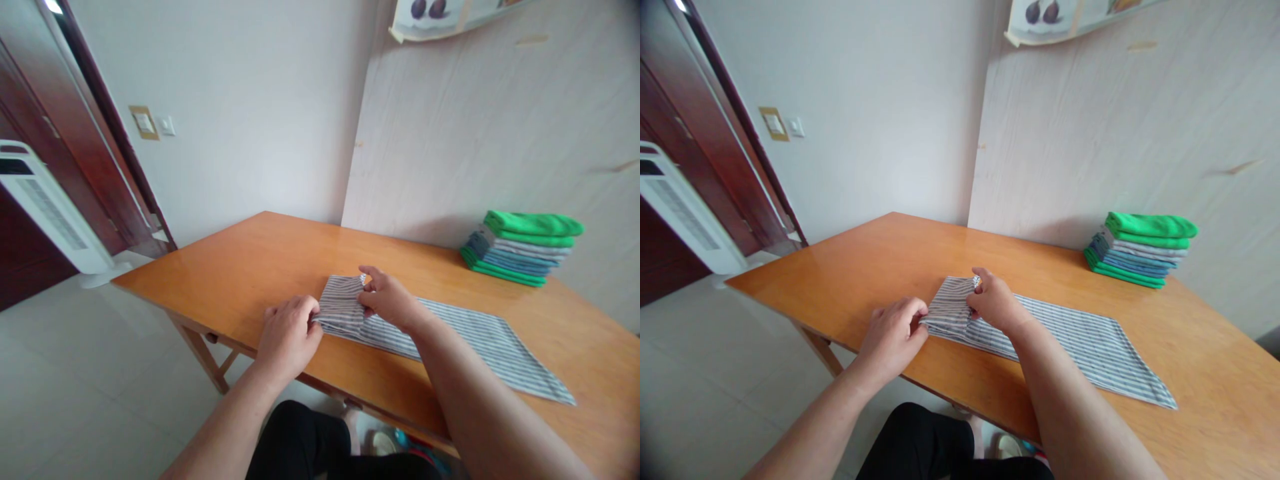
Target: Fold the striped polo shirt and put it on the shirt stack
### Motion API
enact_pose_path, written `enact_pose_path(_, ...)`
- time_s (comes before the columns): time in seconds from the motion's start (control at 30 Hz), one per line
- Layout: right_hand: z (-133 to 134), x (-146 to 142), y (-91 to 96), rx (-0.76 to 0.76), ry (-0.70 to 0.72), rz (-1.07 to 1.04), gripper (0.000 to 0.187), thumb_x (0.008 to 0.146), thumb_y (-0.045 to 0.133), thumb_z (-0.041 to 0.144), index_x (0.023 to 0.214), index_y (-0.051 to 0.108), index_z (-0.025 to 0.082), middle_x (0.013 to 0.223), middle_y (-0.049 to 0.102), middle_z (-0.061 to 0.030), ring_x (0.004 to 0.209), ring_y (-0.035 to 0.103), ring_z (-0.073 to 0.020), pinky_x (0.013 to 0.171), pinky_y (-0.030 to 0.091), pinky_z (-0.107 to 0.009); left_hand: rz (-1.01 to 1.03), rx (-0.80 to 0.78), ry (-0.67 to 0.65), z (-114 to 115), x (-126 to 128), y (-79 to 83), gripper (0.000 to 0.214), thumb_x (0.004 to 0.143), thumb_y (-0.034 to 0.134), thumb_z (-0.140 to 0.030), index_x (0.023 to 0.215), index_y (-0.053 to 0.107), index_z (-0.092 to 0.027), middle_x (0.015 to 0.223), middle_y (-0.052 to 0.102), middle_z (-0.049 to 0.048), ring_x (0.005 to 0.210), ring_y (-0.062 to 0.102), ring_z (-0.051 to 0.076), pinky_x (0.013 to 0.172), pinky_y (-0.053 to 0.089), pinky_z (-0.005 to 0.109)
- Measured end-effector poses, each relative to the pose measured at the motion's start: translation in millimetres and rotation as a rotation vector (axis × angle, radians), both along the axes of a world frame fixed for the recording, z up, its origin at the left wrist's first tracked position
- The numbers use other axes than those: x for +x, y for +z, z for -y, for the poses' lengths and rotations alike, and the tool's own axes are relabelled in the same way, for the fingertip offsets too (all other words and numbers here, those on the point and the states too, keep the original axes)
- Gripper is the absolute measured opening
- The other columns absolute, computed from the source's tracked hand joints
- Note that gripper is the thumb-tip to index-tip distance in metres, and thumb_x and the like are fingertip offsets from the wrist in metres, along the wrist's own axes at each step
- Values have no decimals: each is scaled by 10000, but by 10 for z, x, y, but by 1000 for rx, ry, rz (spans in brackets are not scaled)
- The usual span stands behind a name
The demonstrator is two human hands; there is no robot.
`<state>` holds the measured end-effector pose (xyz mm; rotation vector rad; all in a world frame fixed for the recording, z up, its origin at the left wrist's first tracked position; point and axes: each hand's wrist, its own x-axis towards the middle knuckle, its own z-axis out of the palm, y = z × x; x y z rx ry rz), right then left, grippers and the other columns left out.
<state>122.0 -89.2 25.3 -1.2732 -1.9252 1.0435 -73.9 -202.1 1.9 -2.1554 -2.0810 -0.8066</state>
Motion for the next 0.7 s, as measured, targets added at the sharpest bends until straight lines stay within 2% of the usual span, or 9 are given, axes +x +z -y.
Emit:
enact_pose_path(0.4,-18,0,-10,-5,-1,18,783,705,602,81,1457,387,102,614,586,58,482,579,-130,488,440,-239,-1,-42,-4,19,-3,47,158,821,553,-156,930,593,-264,953,651,12,967,585,220,831,357,356)
enact_pose_path(0.7,-68,7,-78,-27,14,29,791,697,600,76,1460,392,112,598,579,64,467,569,-123,471,428,-228,-8,-4,-48,12,-29,17,180,816,555,-152,947,592,-269,964,641,6,964,585,214,841,354,351)
